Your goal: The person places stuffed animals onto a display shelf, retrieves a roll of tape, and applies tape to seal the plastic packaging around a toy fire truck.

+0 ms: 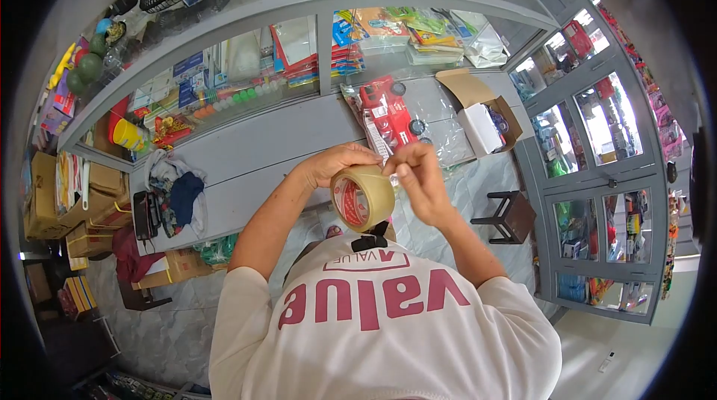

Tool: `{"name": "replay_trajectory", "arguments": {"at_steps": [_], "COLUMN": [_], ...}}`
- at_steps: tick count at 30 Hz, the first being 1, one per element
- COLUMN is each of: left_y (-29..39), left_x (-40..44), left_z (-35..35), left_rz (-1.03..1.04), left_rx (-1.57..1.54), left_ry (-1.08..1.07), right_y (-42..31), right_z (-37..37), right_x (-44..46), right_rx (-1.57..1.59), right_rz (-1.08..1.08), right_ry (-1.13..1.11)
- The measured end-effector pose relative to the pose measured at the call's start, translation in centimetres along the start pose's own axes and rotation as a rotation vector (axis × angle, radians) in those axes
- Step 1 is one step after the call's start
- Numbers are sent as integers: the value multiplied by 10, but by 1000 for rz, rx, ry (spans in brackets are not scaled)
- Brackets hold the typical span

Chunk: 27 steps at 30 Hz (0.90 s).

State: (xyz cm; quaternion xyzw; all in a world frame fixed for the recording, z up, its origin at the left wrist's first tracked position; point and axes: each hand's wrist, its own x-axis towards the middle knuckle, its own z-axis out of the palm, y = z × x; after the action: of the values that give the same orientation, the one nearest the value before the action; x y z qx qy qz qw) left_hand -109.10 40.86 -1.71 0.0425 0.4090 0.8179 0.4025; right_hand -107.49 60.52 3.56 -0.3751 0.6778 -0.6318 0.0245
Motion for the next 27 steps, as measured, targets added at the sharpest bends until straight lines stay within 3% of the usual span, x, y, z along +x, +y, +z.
{"name": "replay_trajectory", "arguments": {"at_steps": [1,2,5,8,12,15,17,22,24,27], "left_y": [-1,-2,-6,-6,-10,-10,-8,-16,-18,-20], "left_x": [1,1,3,4,5,4,3,8,4,0], "left_z": [0,0,3,7,0,1,5,-8,-6,8], "left_rz": [2,3,14,36,44,46,41,21,50,128], "left_rx": [2,19,11,12,67,-14,-44,-178,-441,-611], "left_ry": [-2,23,49,42,8,5,3,-20,86,20], "right_y": [-2,-5,-21,-9,2,3,2,-6,-14,-15], "right_z": [1,-2,-17,-14,-11,-6,-3,-3,-9,-19], "right_x": [2,3,14,9,2,2,2,6,10,21], "right_rx": [345,343,-282,-392,-403,-530,-584,-501,-492,-411], "right_rz": [154,152,45,-114,-44,-169,-288,-280,-281,-228], "right_ry": [149,152,-162,-250,-224,-197,-124,38,121,276]}}
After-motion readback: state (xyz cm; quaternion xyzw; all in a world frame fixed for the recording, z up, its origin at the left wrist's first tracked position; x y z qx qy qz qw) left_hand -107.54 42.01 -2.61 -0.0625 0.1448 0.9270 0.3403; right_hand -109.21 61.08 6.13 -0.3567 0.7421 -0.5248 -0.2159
